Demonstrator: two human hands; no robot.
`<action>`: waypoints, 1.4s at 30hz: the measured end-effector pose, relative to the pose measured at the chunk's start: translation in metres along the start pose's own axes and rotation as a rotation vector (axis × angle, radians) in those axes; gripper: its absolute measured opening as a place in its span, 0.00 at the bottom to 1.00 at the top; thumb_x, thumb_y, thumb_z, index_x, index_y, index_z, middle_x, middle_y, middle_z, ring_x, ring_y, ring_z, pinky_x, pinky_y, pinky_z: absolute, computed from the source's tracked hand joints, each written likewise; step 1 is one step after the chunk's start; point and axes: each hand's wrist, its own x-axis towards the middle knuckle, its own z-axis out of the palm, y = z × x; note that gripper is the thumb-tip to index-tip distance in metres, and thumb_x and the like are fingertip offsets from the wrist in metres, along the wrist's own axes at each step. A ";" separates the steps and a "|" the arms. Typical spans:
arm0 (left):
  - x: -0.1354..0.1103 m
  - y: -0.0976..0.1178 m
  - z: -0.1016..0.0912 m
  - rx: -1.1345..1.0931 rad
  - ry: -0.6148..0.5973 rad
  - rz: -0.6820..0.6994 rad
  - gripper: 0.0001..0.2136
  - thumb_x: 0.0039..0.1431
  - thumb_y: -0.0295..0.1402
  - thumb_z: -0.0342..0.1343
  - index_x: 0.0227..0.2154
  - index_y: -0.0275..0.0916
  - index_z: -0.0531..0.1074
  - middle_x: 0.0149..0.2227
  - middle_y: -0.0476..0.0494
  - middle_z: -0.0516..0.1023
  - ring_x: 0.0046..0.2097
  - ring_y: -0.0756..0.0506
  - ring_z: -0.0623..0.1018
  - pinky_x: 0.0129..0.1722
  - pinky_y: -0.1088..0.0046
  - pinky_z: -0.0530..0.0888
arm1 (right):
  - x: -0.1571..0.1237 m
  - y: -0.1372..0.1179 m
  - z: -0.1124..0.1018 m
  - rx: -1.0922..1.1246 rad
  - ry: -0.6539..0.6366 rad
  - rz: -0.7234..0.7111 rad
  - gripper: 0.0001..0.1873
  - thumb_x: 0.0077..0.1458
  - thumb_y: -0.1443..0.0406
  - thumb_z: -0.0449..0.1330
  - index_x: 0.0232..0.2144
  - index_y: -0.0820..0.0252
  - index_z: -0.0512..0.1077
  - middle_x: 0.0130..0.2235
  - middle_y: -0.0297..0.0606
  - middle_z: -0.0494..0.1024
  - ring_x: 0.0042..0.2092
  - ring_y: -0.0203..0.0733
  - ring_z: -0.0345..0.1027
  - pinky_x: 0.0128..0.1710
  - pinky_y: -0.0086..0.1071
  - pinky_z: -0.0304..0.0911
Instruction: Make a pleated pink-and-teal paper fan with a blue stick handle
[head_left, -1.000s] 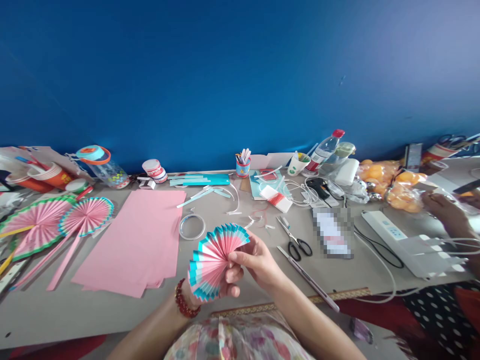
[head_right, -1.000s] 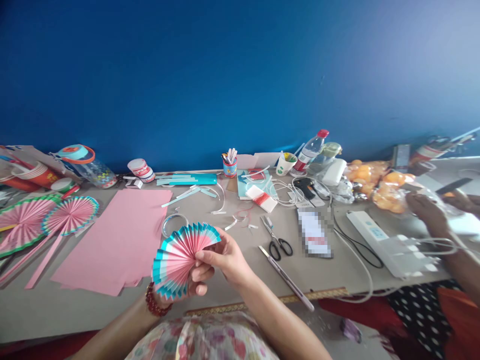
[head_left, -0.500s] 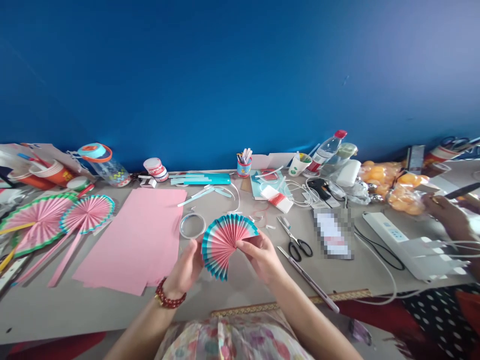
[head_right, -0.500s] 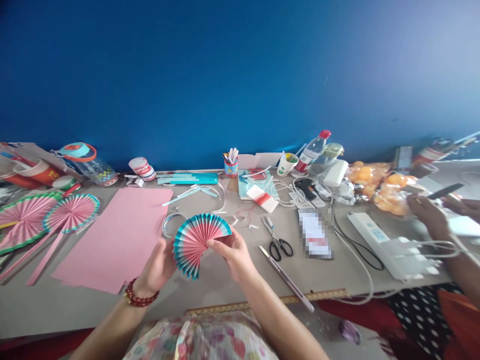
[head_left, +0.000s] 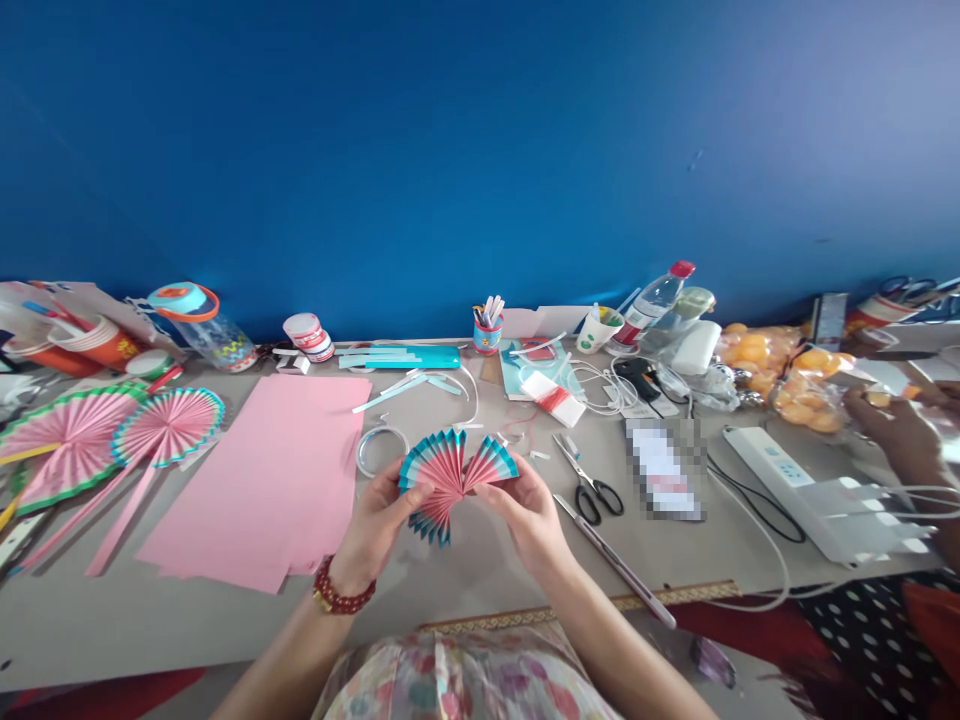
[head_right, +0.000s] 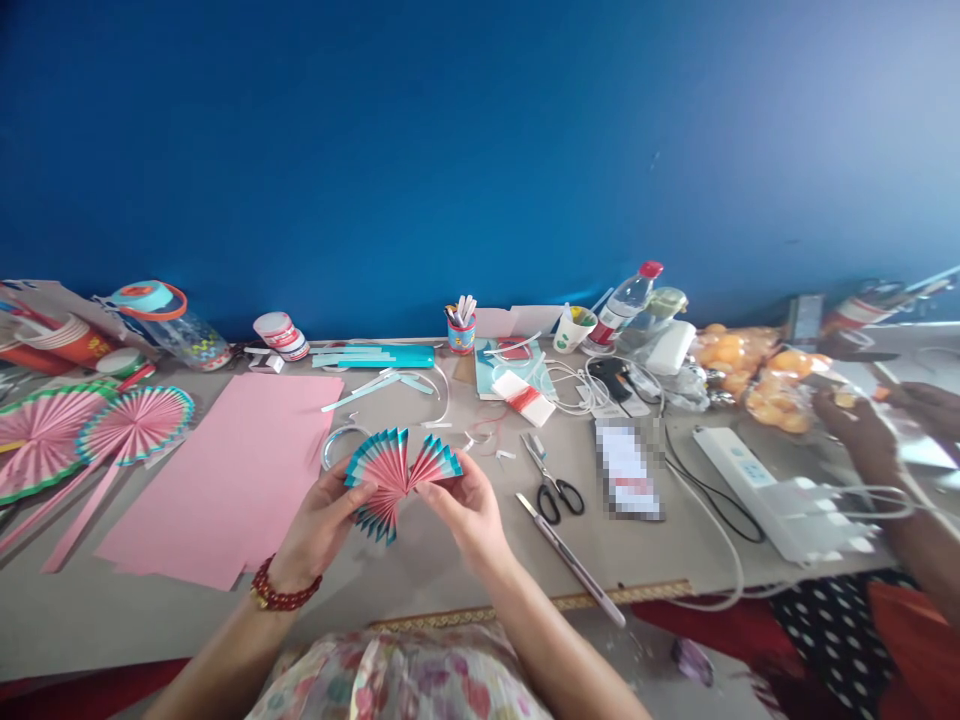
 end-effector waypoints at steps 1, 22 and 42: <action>0.000 0.000 0.000 -0.012 0.012 -0.002 0.16 0.51 0.36 0.68 0.43 0.39 0.77 0.41 0.44 0.82 0.42 0.45 0.78 0.45 0.70 0.74 | 0.000 0.001 -0.001 0.004 0.011 -0.007 0.17 0.48 0.60 0.72 0.39 0.56 0.74 0.35 0.34 0.79 0.36 0.39 0.72 0.42 0.31 0.68; -0.007 -0.011 -0.011 0.460 0.350 0.392 0.11 0.51 0.33 0.68 0.36 0.44 0.75 0.39 0.46 0.74 0.45 0.44 0.72 0.48 0.72 0.67 | 0.001 -0.005 0.001 -0.364 -0.177 -0.344 0.11 0.53 0.59 0.65 0.36 0.56 0.70 0.38 0.38 0.71 0.42 0.43 0.66 0.41 0.33 0.65; 0.001 -0.014 0.016 -0.336 -0.066 -0.147 0.12 0.56 0.35 0.66 0.41 0.38 0.75 0.38 0.46 0.79 0.41 0.48 0.79 0.40 0.74 0.75 | -0.005 -0.003 -0.005 -0.713 -0.302 -0.595 0.18 0.64 0.53 0.54 0.49 0.55 0.73 0.44 0.45 0.78 0.48 0.51 0.71 0.50 0.43 0.66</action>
